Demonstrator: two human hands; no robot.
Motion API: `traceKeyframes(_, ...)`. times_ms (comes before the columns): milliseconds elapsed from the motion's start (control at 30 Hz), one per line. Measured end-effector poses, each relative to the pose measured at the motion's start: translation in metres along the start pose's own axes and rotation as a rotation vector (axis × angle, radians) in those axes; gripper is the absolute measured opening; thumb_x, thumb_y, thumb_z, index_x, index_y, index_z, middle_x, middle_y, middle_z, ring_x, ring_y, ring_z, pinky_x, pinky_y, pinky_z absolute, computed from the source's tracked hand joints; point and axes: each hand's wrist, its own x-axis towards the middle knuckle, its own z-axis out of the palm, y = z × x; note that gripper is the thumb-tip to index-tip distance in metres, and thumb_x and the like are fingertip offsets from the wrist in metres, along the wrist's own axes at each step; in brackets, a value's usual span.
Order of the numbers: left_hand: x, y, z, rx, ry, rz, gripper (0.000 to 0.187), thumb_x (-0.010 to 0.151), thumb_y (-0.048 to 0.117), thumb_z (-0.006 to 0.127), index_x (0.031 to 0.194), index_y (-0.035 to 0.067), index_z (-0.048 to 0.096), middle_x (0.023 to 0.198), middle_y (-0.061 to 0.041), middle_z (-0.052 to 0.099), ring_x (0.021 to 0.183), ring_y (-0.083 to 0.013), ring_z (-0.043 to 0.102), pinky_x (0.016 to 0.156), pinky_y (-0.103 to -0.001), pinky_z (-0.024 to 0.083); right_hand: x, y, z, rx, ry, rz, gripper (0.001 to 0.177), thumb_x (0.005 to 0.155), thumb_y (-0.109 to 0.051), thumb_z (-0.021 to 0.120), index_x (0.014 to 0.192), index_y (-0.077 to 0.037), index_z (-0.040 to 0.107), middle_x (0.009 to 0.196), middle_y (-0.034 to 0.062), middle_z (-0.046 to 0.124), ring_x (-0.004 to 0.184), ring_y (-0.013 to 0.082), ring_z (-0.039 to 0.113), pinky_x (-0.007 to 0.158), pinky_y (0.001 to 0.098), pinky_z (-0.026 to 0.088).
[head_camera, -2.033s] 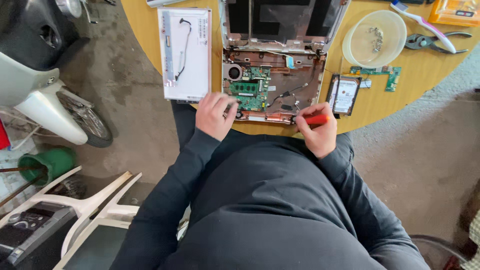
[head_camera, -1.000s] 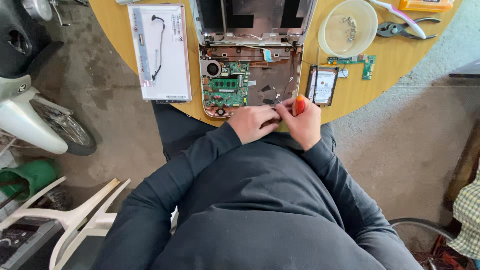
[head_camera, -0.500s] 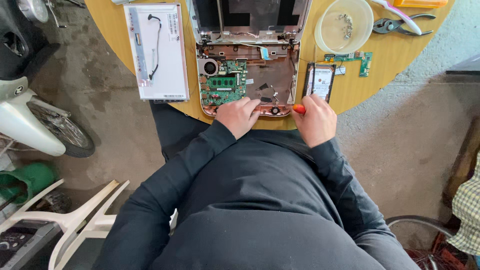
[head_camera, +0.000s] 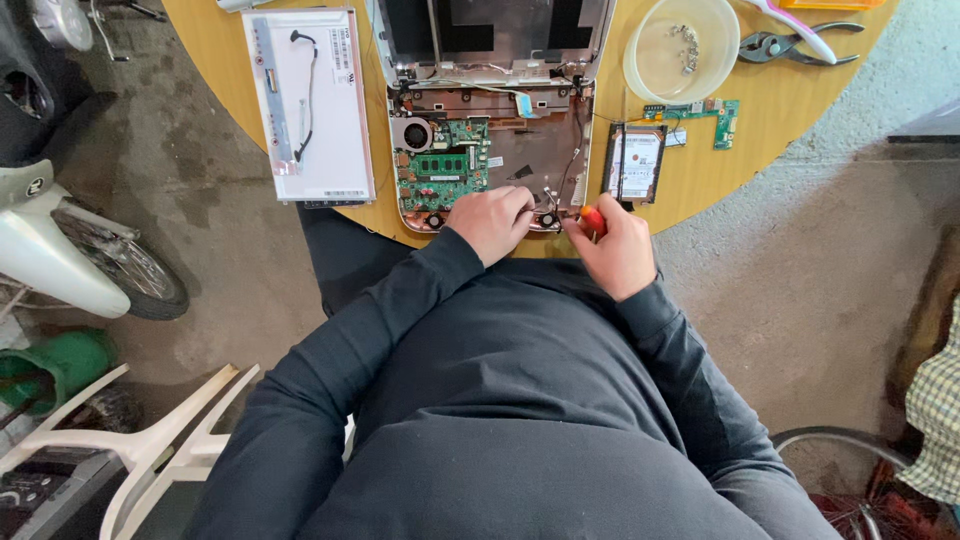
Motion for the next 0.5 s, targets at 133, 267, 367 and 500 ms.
traceKeyframes(133, -0.011, 0.001, -0.006, -0.035, -0.054, 0.015, 0.017, 0.111, 0.046, 0.070, 0.110, 0.030, 0.065, 0.092, 0.003, 0.070, 0.089, -0.0359, 0.083, 0.071, -0.052, 0.068, 0.010, -0.028, -0.014, 0.148, -0.013, 0.049, 0.023, 0.108, -0.033, 0.097, 0.111, -0.022, 0.076, 0.088, 0.0115, 0.081, 0.088, 0.0464, 0.083, 0.083, 0.0571, 0.066)
traceKeyframes(267, -0.018, 0.011, -0.020, 0.104, 0.020, 0.170, 0.016, 0.111, 0.041, 0.072, 0.107, 0.026, 0.066, 0.090, 0.003, 0.064, 0.081, -0.0309, 0.081, 0.067, -0.046, 0.066, 0.016, -0.038, -0.022, 0.275, -0.065, 0.027, 0.021, 0.112, -0.017, 0.094, 0.131, -0.017, 0.083, 0.103, 0.0203, 0.088, 0.091, 0.0509, 0.085, 0.090, 0.0617, 0.071)
traceKeyframes(367, -0.019, 0.008, -0.015, 0.233, 0.140, 0.325, 0.010, 0.109, 0.032, 0.074, 0.105, 0.025, 0.068, 0.089, 0.006, 0.059, 0.076, -0.0248, 0.077, 0.063, -0.041, 0.063, 0.017, -0.043, -0.023, 0.255, -0.110, -0.024, 0.029, 0.112, -0.014, 0.092, 0.140, -0.016, 0.087, 0.099, 0.0221, 0.087, 0.089, 0.0517, 0.084, 0.086, 0.0632, 0.071)
traceKeyframes(500, -0.023, -0.006, 0.001, 0.355, 0.269, 0.471, 0.014, 0.111, 0.029, 0.071, 0.122, 0.025, 0.078, 0.093, 0.004, 0.061, 0.072, -0.0217, 0.072, 0.058, -0.040, 0.058, 0.013, -0.034, -0.015, 0.012, -0.258, -0.123, 0.076, 0.102, -0.013, 0.077, 0.174, -0.034, 0.071, 0.091, 0.0209, 0.084, 0.092, 0.0579, 0.083, 0.090, 0.0741, 0.067)
